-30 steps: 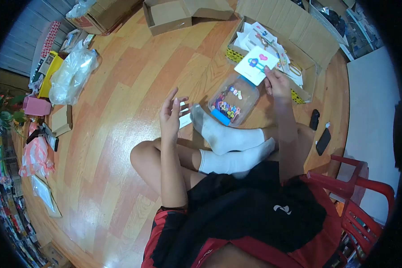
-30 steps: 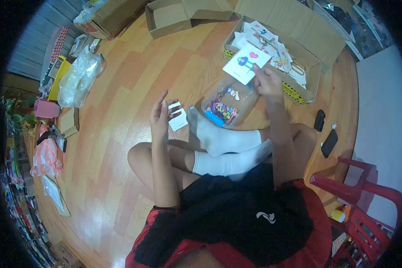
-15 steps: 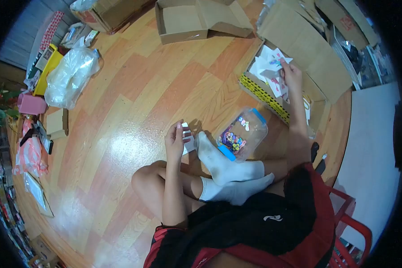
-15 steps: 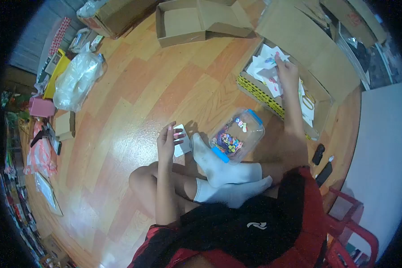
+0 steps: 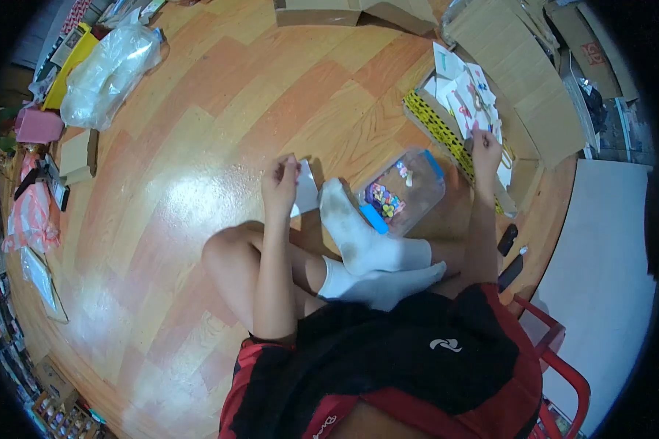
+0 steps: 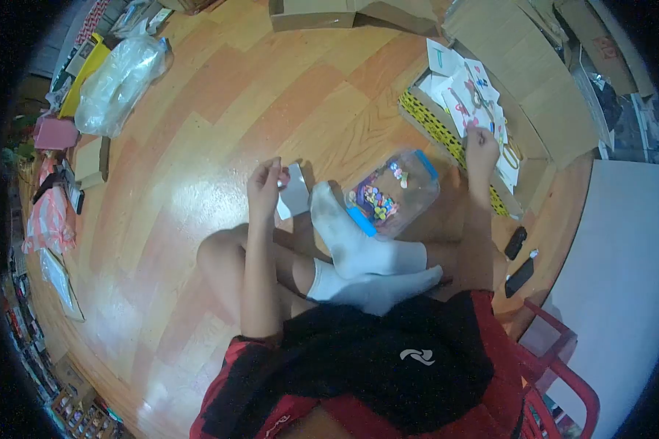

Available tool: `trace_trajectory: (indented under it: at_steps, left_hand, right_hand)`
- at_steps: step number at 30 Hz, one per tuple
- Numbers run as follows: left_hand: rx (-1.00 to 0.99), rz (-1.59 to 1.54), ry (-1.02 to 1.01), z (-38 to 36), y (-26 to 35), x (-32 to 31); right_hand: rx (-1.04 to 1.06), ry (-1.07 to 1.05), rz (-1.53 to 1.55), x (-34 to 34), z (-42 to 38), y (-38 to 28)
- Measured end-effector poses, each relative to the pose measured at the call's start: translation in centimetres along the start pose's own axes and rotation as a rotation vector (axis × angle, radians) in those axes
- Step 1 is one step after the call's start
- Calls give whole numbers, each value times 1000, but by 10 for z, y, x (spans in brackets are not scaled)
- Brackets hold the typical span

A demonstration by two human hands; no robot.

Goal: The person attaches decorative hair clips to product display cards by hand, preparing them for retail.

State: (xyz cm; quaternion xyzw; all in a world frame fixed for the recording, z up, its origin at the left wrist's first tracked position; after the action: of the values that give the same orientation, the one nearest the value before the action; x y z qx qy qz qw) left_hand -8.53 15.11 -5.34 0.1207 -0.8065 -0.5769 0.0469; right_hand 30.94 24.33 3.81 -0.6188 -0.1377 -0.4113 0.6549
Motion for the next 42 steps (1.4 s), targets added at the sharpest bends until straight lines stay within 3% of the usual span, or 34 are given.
trace_trajectory:
  at_steps: [4, 6, 7, 9, 10, 12, 13, 14, 15, 17, 22, 24, 27, 30, 32, 34, 35, 37, 38, 40, 41, 42]
  left_hand:
    - [-173, 192, 264, 5, -6, 25]
    - [-208, 474, 507, 2, -11, 41]
    - [-208, 482, 515, -4, -4, 43]
    - [-27, 815, 528, -13, 5, 39]
    - [-32, 824, 518, -15, 7, 34]
    - [184, 1060, 410, -18, -1, 26]
    - [174, 1070, 396, -20, -1, 22]
    - [251, 1068, 338, -21, -6, 20]
    - [325, 1064, 279, -20, -10, 20]
    - [268, 1060, 238, -12, -24, 26]
    - [187, 987, 288, -13, -24, 35]
    - [84, 976, 165, -10, -18, 27]
    - [1, 904, 193, -7, -17, 20]
    - [-119, 845, 240, -4, -7, 25]
    - [-181, 808, 274, -7, -2, 21]
    - [-276, 474, 336, -7, 6, 24]
    - [-270, 465, 342, -8, 9, 25]
    - [-249, 278, 312, -12, 16, 19]
    - [-245, 270, 324, -15, 20, 18]
    - [-189, 13, 233, -14, 20, 15]
    - [-195, 10, 217, -16, 23, 15]
    - [-187, -3, 232, -18, 27, 16]
  right_hand:
    - [52, 34, -83, 32, -64, 38]
    - [-141, -85, -174, 37, -102, 59]
    - [-142, -92, -166, 39, -120, 63]
    - [-195, -276, -708, 31, -155, 70]
    - [-209, -274, -704, 29, -163, 55]
    - [-230, -261, -663, 25, -156, 23]
    - [-77, -161, -481, 13, -149, 52]
    - [74, -54, -300, 6, -145, 80]
    - [58, -36, -301, 10, -144, 84]
    - [-72, -162, -298, 7, -143, 84]
    - [-155, -131, -189, 10, -144, 82]
    - [-178, -145, -165, 16, -146, 72]
    - [-188, -160, -147, 24, -151, 53]
    - [-102, -67, 47, 23, -145, 37]
    - [269, -18, -145, 19, -137, -16]
    - [280, -226, 77, -7, -130, -38]
    - [287, -233, 70, -18, -122, -41]
    - [532, -560, -314, -67, -115, -44]
    - [543, -568, -317, -78, -111, -38]
    - [589, -641, -759, -101, -108, -23]
    - [607, -652, -766, -106, -109, -27]
    - [443, -664, -732, -101, -108, -39]
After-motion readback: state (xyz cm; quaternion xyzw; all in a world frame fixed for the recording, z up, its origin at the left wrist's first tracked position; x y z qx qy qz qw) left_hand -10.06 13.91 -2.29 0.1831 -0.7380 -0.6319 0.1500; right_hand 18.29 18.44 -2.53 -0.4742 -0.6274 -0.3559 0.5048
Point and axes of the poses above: each hand's wrist, its own z-axis towards the middle knuckle, its own x-axis out of the back of the hand, y = z × x, the point moved 5 cm from there along z, towards the middle knuckle, and after that the axes turned 4 degrees about -y, right-handed, at the moved point
